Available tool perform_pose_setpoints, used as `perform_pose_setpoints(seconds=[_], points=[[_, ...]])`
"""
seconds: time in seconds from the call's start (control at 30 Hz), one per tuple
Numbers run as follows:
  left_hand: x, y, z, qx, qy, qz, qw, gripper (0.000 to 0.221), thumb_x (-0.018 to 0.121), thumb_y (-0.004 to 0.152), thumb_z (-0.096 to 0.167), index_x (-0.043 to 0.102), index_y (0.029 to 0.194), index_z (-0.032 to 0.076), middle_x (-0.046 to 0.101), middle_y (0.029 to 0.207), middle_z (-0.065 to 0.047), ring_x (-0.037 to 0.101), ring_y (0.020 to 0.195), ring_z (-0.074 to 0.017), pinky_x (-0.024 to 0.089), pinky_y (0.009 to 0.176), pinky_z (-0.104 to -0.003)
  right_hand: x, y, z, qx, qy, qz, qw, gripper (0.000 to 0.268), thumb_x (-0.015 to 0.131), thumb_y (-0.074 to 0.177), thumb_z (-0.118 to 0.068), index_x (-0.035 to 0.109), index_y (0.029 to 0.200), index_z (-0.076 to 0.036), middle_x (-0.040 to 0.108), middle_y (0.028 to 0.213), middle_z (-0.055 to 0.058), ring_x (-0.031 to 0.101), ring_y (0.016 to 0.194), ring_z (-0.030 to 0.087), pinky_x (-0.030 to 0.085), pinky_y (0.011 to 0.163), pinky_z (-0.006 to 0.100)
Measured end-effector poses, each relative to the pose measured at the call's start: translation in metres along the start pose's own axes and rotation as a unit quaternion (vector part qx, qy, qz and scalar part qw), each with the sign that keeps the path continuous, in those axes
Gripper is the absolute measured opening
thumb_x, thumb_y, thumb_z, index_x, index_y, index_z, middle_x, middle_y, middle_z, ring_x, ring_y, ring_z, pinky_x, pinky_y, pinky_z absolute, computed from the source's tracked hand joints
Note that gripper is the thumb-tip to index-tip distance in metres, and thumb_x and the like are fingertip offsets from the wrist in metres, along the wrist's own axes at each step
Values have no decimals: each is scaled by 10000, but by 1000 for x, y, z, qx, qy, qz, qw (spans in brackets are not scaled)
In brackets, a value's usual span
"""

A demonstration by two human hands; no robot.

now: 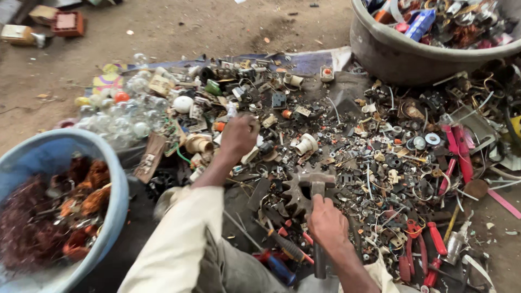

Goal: The person sits on the ground and uses a hammer and a pair of pliers to break apart and extract components from discarded electronic parts, including light bulb bases and electrical sockets.

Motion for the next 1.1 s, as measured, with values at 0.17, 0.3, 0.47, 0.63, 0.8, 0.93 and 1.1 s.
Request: perform_pose_setpoints(seconds=[0.17, 0.3, 0.47, 0.63, 0.8, 0.93, 1.1], points=[[77, 130, -33, 61, 241, 51, 967, 263, 495, 976, 79, 689, 1138, 7, 604, 1331, -200, 551, 1245, -334, 455, 1059, -479, 1, 12, 1, -12, -21, -12, 1000, 244, 614, 862, -137, 508, 1079, -101, 625, 1005, 193, 698, 856, 425, 576, 724, 538], [101, 185, -54, 79, 360, 122, 922, 324, 527, 796, 144, 719, 1048, 79, 622, 1278, -191, 590, 1227, -388, 444, 997, -591, -6, 16, -3, -1, -18, -36, 999, 249, 620, 806, -119, 497, 1021, -96, 609, 965, 182, 695, 837, 412, 582, 693, 526], [96, 173, -82, 64, 199, 92, 973, 339, 499, 1048, 202, 750, 910, 20, 699, 1111, -141, 650, 1042, -345, 487, 973, -493, -6, 17, -2, 6, -9, -40, 999, 192, 603, 847, -119, 498, 1007, -101, 607, 957, 178, 693, 830, 413, 575, 680, 540], [48, 85, -68, -141, -101, 53, 983, 387, 500, 1073, 339, 748, 1003, 50, 616, 686, -74, 513, 555, -210, 413, 522, -412, 0, 15, 1, 1, -29, -32, 999, 172, 574, 891, -122, 497, 1043, -101, 614, 994, 190, 704, 833, 416, 580, 684, 539], [32, -51, -45, -189, -375, 75, 904, 312, 652, 1014, 266, 764, 1086, -16, 609, 715, 13, 481, 590, -90, 394, 485, -281, 2, 12, 6, -40, -42, 12, 998, 225, 594, 857, -172, 514, 1052, -92, 635, 986, 199, 713, 823, 416, 588, 704, 533], [52, -138, -27, -243, -650, -13, 720, 240, 586, 920, 103, 707, 1115, 31, 741, 890, -61, 736, 742, -165, 629, 666, -301, -1, -5, -1, -40, -58, 37, 997, 207, 575, 909, -191, 565, 1098, -107, 643, 1017, 202, 712, 862, 422, 574, 724, 556], [54, -182, -27, -187, -545, 4, 817, 296, 604, 936, 90, 726, 1198, 28, 755, 964, -40, 708, 780, -121, 589, 695, -281, 21, -64, -36, -105, 10, 8, 994, 263, 609, 900, -266, 664, 1109, -117, 654, 1050, 175, 670, 978, 422, 542, 818, 547]])
Point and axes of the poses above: each hand's wrist, its own y-axis towards the middle knuckle, its own x-axis out of the palm, z = x × y, the point moved 1 cm from there along y, towards the middle knuckle
